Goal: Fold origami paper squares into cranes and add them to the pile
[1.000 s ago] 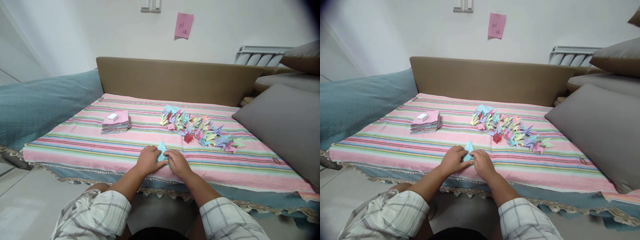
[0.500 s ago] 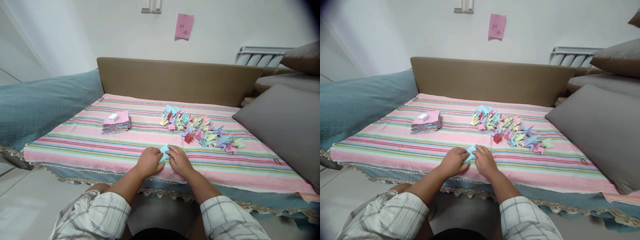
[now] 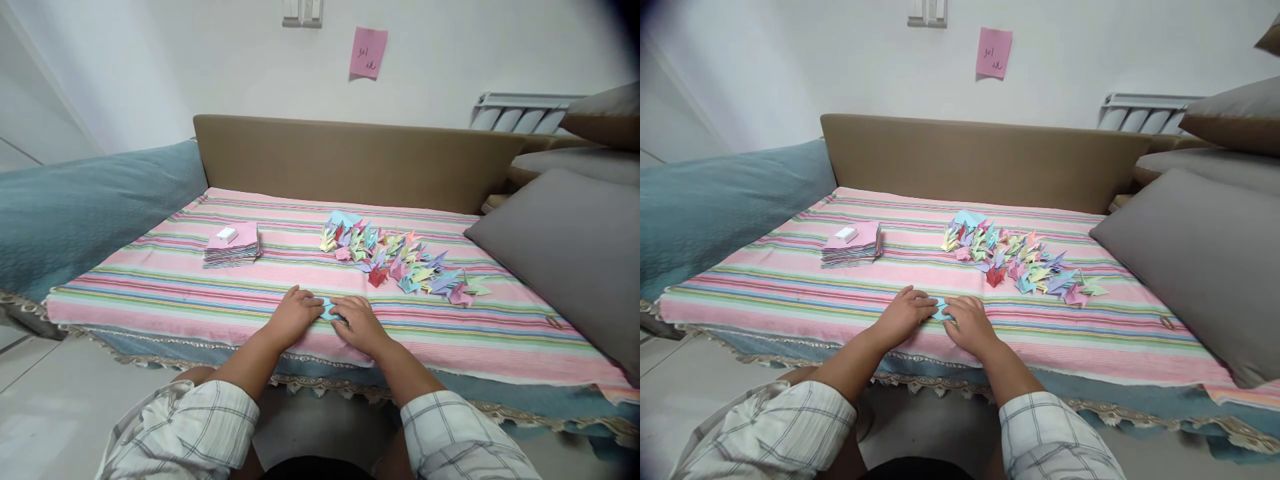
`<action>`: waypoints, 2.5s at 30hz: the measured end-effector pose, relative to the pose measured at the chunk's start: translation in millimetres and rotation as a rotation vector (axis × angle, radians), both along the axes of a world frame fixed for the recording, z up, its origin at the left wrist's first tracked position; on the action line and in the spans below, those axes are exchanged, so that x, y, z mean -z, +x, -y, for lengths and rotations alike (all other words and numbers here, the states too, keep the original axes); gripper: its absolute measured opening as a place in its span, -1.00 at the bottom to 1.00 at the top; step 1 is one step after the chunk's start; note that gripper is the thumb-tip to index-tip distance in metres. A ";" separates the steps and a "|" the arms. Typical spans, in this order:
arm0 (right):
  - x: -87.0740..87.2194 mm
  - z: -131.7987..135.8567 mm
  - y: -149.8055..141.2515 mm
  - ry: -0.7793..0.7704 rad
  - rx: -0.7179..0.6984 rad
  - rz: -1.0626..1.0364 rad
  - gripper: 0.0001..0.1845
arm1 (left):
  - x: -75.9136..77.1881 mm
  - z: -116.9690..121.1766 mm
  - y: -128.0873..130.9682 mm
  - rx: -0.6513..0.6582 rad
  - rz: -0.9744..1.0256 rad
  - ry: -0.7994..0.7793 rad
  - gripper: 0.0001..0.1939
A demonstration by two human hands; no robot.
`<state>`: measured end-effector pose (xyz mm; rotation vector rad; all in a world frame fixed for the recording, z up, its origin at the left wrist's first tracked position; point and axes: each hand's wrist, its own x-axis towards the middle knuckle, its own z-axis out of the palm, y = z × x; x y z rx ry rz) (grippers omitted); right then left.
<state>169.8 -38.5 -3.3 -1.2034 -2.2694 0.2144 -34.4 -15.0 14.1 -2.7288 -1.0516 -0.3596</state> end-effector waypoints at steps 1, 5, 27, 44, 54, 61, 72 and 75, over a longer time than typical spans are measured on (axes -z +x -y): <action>-0.4 0.4 -0.7 0.005 0.010 -0.004 -0.82 | 1.0 -0.6 0.0 -0.001 -0.007 0.005 -0.79; -1.5 1.6 -2.0 0.018 0.026 0.002 -0.87 | 2.3 -0.7 0.5 0.012 0.004 0.010 -0.81; 1.8 -1.0 0.9 -0.014 0.017 -0.004 -0.76 | -7.4 0.7 1.9 0.043 0.180 -0.261 -0.85; 2.9 -0.6 -2.2 -0.044 0.045 -0.061 -0.93 | -3.2 -1.2 0.8 -0.014 0.246 -0.279 -0.85; 1.0 1.0 -9.3 -0.051 0.118 -0.119 -0.88 | -0.9 2.7 6.6 -0.100 0.278 -0.229 -0.89; 4.9 -0.9 -14.1 -0.063 0.184 -0.155 -0.88 | 3.2 1.2 8.6 -0.152 0.287 -0.234 -0.90; 5.4 -1.6 -15.6 -0.093 0.237 -0.216 -0.91 | 7.4 -5.0 5.5 -0.158 0.387 -0.325 -0.95; 6.7 -1.8 -14.3 -0.101 0.216 -0.184 -0.77 | 6.8 -5.1 4.7 -0.150 0.371 -0.331 -0.91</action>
